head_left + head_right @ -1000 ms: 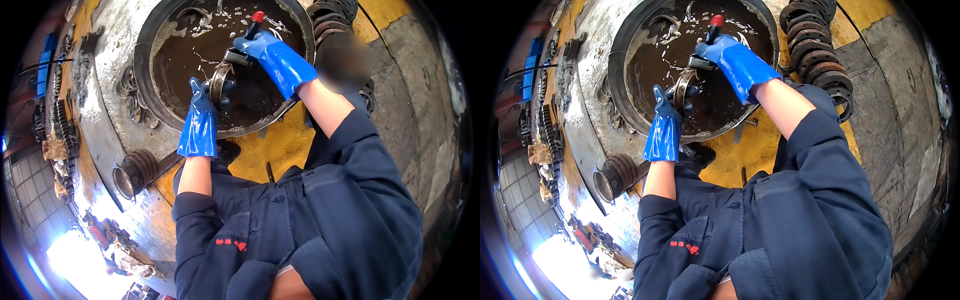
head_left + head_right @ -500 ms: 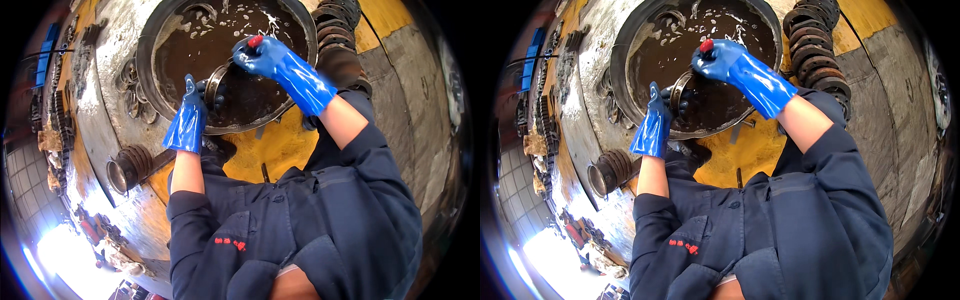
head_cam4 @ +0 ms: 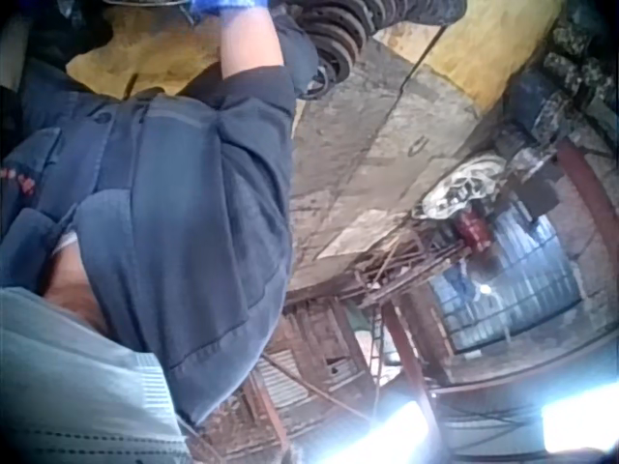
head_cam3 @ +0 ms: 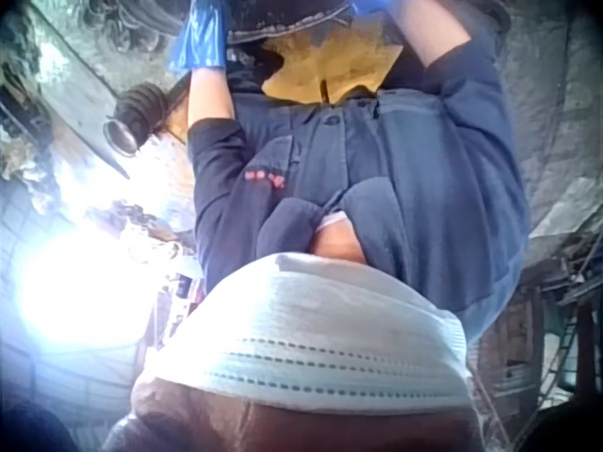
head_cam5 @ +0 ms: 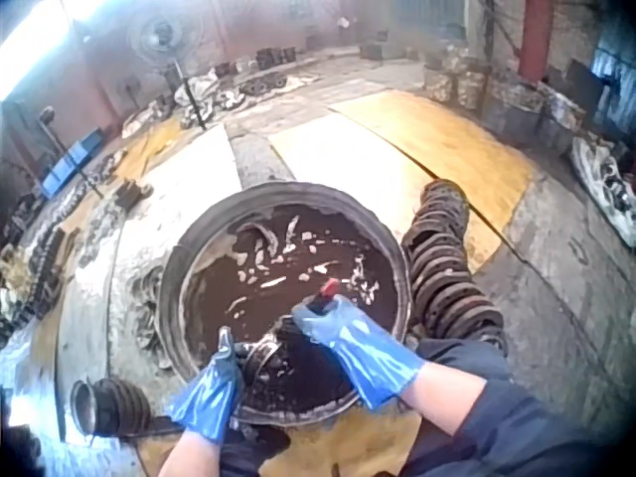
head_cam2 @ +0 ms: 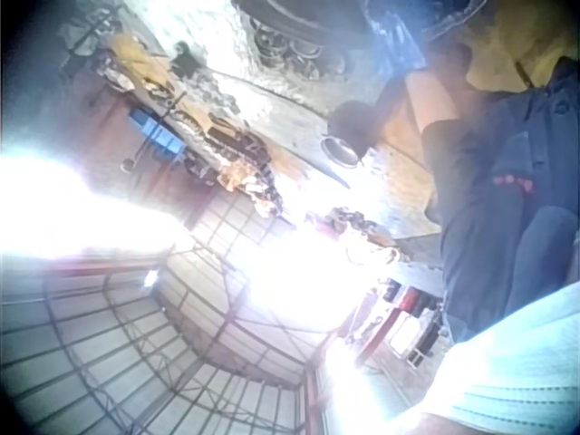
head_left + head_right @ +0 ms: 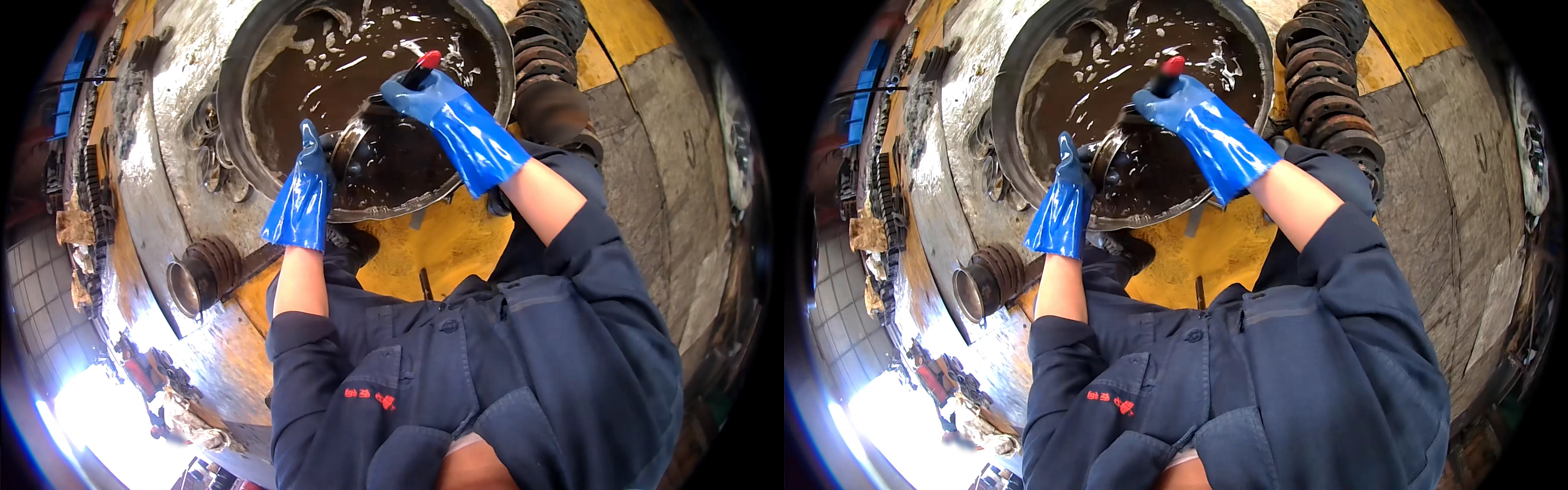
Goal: The person scrubs metal rings with a brush inside a bucket of dark liquid, then places the cleaned rings on a nearby metal surface. The person repeats this process for multiple rings throughout the clip.
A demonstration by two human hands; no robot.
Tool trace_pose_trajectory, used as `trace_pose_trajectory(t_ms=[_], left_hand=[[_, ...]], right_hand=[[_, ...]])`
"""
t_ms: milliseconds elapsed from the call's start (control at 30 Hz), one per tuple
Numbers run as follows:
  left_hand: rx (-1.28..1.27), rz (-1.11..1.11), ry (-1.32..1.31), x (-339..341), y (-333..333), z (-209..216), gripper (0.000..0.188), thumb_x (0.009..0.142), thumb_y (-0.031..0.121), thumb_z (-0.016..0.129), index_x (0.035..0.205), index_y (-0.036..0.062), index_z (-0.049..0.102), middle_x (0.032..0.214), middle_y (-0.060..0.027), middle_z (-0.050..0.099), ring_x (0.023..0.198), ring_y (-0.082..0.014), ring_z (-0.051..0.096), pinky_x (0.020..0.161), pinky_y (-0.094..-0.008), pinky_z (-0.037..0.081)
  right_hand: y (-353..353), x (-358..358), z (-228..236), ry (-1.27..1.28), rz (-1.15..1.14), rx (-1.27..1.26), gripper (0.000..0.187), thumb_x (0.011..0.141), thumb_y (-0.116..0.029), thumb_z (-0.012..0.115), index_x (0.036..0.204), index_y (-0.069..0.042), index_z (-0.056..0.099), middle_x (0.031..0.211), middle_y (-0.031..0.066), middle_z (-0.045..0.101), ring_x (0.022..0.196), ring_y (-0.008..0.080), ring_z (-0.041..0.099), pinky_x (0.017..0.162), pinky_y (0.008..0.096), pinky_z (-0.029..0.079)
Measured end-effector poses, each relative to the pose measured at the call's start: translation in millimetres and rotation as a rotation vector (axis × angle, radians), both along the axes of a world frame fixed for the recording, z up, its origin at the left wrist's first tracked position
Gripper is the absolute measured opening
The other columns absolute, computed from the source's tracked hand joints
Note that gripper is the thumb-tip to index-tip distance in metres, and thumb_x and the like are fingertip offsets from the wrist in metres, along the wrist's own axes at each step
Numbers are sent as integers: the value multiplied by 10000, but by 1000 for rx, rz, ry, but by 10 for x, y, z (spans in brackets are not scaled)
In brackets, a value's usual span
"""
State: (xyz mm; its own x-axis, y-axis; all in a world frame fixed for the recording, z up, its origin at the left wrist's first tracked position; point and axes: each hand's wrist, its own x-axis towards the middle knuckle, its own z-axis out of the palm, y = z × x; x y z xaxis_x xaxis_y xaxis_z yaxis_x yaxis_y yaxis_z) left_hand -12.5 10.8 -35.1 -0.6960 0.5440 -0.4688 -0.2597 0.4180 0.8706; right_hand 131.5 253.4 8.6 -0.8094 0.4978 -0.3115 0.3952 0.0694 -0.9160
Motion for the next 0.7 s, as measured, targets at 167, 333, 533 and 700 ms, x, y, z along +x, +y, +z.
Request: trace_pose_trajectory(t_ms=[167,333,533,700], left_hand=[[-32,-17,21,25,-30,-5,572,977,507,689,1316,46,683,1257,-170,735,1078,-294,726,971,-425,587],[-41,-25,48,0,-57,-23,569,967,499,704,1323,56,681,1264,-170,734,1088,-294,724,978,-425,583],[-71,-65,84,-15,-18,2,566,956,489,723,1331,67,679,1273,-170,732,1100,-294,722,987,-426,579],[-104,-103,103,-3,-27,56,566,946,481,738,1338,77,678,1280,-169,731,1110,-295,720,995,-426,575]], right_hand=[[5,-35,-229,-182,-132,121,431,916,-500,671,979,-82,757,897,158,762,881,302,734,902,424,561],[-420,80,342,305,312,148,241,908,-243,807,1110,-113,789,1007,91,795,922,223,762,882,336,608],[-616,39,109,359,452,393,270,893,-245,809,1129,-117,781,1109,101,794,944,272,766,884,389,629],[-165,-88,-233,-89,-59,-34,450,893,-446,761,1104,-49,774,986,167,787,960,315,768,863,385,586]])
